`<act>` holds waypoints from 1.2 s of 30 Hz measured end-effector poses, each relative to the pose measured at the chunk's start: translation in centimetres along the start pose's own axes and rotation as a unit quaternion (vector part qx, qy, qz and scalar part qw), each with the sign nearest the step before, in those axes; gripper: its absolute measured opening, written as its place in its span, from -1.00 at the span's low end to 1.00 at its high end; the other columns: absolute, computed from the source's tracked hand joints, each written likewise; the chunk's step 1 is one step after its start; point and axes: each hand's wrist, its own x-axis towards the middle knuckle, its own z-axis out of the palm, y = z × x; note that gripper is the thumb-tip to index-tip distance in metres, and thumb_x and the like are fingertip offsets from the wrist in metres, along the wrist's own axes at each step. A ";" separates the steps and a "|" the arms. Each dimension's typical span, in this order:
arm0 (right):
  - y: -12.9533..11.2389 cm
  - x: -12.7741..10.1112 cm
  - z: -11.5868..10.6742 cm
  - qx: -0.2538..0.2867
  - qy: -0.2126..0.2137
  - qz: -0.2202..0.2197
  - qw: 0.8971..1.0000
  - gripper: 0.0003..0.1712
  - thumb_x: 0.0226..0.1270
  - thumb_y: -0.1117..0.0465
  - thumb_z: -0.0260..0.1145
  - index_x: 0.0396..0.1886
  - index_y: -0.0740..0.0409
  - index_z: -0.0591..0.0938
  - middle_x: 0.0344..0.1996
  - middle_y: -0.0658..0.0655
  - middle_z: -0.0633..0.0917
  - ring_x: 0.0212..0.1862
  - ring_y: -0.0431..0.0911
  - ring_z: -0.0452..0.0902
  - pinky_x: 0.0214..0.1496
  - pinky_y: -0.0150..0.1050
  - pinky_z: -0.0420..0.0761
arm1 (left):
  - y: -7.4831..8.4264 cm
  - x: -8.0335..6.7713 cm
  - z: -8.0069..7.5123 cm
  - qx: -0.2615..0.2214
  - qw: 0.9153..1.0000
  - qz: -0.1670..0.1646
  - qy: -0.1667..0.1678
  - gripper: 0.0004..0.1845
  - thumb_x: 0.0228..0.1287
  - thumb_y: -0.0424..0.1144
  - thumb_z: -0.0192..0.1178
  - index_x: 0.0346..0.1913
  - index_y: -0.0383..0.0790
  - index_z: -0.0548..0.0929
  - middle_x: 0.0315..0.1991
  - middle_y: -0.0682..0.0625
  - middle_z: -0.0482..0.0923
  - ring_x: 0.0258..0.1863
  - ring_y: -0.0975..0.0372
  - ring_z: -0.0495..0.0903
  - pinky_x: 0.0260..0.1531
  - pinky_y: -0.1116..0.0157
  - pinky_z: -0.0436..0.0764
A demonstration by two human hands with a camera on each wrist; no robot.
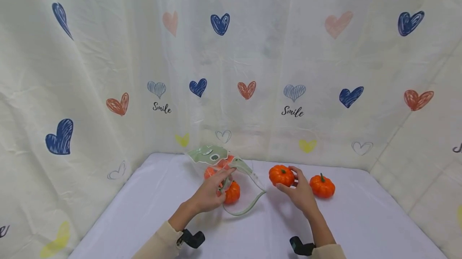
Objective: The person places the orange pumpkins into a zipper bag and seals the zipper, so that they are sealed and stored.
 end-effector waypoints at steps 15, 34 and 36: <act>-1.2 -0.4 -0.2 0.009 -0.015 -0.043 0.999 0.18 0.22 -0.28 0.44 0.66 -0.10 0.01 0.51 0.39 0.22 0.41 0.30 0.29 0.28 0.26 0.57 | 0.0 0.0 0.0 -0.005 1.000 -0.001 0.001 -0.13 0.10 -0.56 0.18 0.55 -0.16 0.29 0.05 -0.05 0.58 -0.07 0.25 0.49 -0.12 0.48 0.56; -3.2 -1.5 -0.7 0.015 -0.034 -0.080 0.996 0.10 0.27 -0.18 0.45 0.64 -0.13 0.05 0.50 0.37 0.24 0.38 0.29 0.35 0.23 0.19 0.63 | -0.1 -0.1 0.0 -0.001 1.000 -0.003 0.000 -0.09 0.08 -0.54 0.18 0.57 -0.07 0.27 0.09 0.00 0.56 -0.06 0.23 0.50 -0.11 0.47 0.57; -3.4 -1.5 -0.7 0.015 -0.036 -0.087 0.995 0.09 0.27 -0.17 0.45 0.64 -0.13 0.06 0.50 0.36 0.24 0.38 0.28 0.36 0.22 0.19 0.64 | 0.0 -0.1 -0.1 -0.003 1.000 -0.007 -0.001 -0.09 0.09 -0.54 0.18 0.57 -0.06 0.27 0.10 0.02 0.56 -0.05 0.23 0.50 -0.07 0.45 0.60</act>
